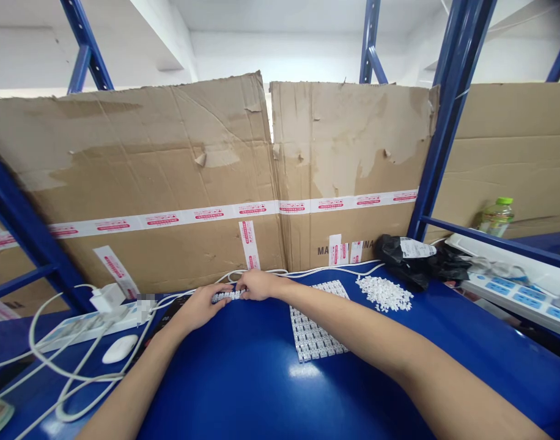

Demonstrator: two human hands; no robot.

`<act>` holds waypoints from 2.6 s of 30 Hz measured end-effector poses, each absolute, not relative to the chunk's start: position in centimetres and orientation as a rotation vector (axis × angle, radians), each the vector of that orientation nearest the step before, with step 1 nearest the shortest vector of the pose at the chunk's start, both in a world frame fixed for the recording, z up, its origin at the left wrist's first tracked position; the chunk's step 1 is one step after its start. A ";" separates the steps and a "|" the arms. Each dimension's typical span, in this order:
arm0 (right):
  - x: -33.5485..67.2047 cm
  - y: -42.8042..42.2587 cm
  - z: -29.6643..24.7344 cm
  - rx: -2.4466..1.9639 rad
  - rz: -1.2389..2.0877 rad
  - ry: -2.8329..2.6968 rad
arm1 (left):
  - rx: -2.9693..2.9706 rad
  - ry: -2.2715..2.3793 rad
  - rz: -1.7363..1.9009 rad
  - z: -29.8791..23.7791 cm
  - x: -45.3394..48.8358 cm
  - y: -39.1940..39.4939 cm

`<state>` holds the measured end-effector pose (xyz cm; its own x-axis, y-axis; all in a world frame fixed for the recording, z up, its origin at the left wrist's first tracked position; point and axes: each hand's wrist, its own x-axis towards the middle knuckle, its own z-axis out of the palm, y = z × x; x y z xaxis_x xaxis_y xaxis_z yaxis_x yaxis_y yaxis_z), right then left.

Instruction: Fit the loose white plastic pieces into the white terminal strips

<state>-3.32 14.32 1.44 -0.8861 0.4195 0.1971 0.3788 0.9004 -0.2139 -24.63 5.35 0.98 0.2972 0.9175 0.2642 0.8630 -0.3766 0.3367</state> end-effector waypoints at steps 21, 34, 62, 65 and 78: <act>-2.6 14.9 1.0 -0.583 0.328 -2.798 | 2.446 1.649 0.700 0.4 -22.6 5.7; -2.8 15.4 0.8 -0.582 0.330 -2.786 | 2.431 1.672 0.786 -0.1 -22.4 6.0; 26.3 7.4 4.9 -0.932 0.111 -2.400 | 2.557 1.524 0.535 2.4 -7.9 -10.8; 29.9 7.4 2.8 -1.025 0.010 -2.377 | 2.517 1.708 0.470 0.6 -6.1 -11.9; 32.0 7.1 -0.3 -0.979 0.119 -2.521 | 2.327 1.861 0.710 -4.4 -6.8 -14.1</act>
<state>32.03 7.10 -0.27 -0.6572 0.6610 0.3621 0.6241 0.7467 -0.2302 -6.84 -14.09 -4.42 0.1553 0.9399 0.3040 0.9034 -0.2596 0.3412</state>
